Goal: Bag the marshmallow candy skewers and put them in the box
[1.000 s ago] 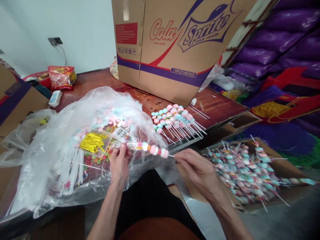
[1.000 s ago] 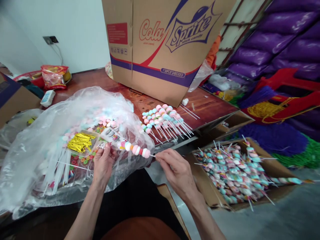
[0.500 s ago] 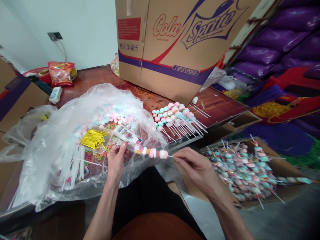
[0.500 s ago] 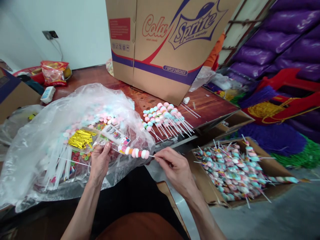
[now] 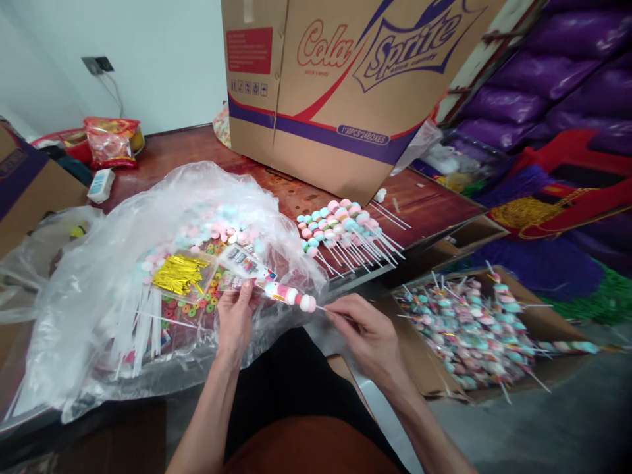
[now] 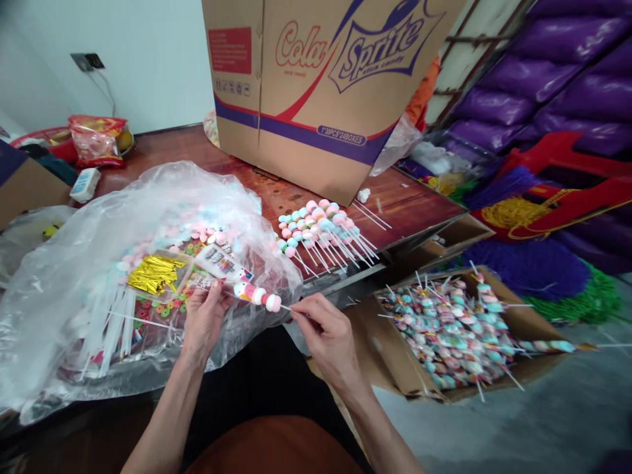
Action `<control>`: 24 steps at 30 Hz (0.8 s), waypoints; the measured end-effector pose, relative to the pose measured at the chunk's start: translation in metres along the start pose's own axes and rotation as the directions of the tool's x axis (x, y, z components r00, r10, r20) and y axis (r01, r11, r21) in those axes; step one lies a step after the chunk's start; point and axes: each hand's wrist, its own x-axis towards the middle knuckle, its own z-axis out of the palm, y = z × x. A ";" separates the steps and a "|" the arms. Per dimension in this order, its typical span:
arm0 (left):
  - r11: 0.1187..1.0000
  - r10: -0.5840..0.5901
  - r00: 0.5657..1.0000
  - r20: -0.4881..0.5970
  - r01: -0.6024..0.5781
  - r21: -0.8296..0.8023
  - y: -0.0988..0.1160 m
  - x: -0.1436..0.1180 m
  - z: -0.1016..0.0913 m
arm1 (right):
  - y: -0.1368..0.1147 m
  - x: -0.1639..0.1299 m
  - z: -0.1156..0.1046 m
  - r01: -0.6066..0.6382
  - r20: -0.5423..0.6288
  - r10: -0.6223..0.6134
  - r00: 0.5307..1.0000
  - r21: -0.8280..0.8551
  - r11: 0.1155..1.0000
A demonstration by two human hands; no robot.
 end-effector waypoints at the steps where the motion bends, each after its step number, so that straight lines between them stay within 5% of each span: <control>1: 1.000 -0.008 1.000 0.009 0.008 -0.003 -0.001 0.000 0.000 | 0.000 0.000 0.001 0.015 -0.005 -0.015 1.000 -0.008 1.000; 7: 0.999 -0.034 0.999 -0.036 0.033 -0.033 -0.005 0.005 -0.004 | -0.004 -0.004 0.002 0.049 -0.051 -0.052 0.997 -0.053 0.997; 15: 0.998 -0.055 0.996 0.076 0.054 0.012 -0.005 0.002 -0.005 | -0.002 -0.005 0.005 0.059 -0.056 -0.060 0.997 -0.019 0.998; 24: 0.990 0.039 0.998 -0.040 -0.044 -0.135 -0.014 -0.001 -0.003 | -0.003 -0.007 0.013 0.029 -0.015 -0.030 0.999 -0.055 0.998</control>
